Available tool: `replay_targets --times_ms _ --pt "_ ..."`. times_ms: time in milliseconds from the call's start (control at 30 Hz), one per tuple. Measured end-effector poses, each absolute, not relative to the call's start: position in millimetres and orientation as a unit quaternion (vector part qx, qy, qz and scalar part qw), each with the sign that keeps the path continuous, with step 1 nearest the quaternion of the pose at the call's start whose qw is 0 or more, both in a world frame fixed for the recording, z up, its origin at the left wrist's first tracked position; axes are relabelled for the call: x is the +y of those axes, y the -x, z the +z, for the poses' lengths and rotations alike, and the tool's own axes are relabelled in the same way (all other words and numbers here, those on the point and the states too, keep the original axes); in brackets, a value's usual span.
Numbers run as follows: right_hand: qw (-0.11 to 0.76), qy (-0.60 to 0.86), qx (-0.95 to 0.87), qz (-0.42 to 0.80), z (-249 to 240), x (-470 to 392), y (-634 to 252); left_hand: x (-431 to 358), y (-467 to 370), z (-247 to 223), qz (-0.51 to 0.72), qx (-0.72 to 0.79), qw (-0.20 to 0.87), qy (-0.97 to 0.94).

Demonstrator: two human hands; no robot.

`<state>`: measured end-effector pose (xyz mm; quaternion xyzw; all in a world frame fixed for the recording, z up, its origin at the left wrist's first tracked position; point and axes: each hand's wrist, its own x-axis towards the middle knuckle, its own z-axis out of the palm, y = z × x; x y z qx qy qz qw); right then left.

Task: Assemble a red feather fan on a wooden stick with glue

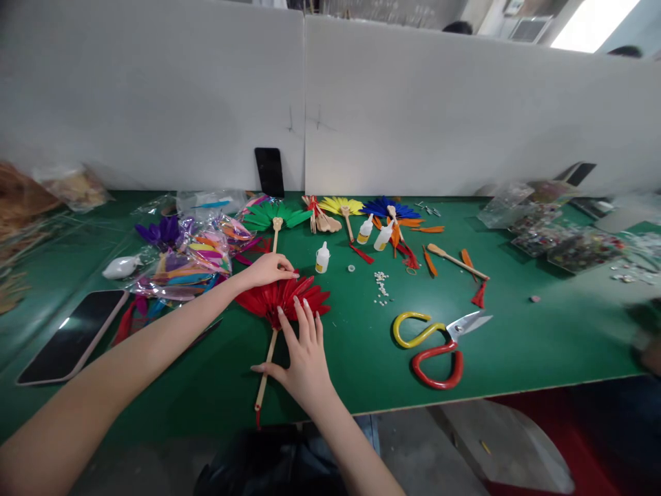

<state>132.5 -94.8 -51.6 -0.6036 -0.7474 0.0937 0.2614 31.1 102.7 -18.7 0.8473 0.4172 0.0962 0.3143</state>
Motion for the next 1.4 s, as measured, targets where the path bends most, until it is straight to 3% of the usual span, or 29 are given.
replay_targets --times_ms 500,800,1100,1400 --pt "0.276 0.598 -0.745 0.103 -49 -95 -133 103 -32 -12 0.1 0.42 0.286 -0.856" --pt "0.346 0.639 -0.679 0.106 -47 -112 -156 52 7 28 0.293 0.416 0.14 -0.849" --pt "0.402 0.667 -0.609 0.148 -53 -116 -166 -69 38 -24 0.223 0.44 0.162 -0.855" --pt "0.451 0.632 -0.612 0.152 -47 -113 -176 -103 42 -46 0.309 0.562 0.124 -0.757"
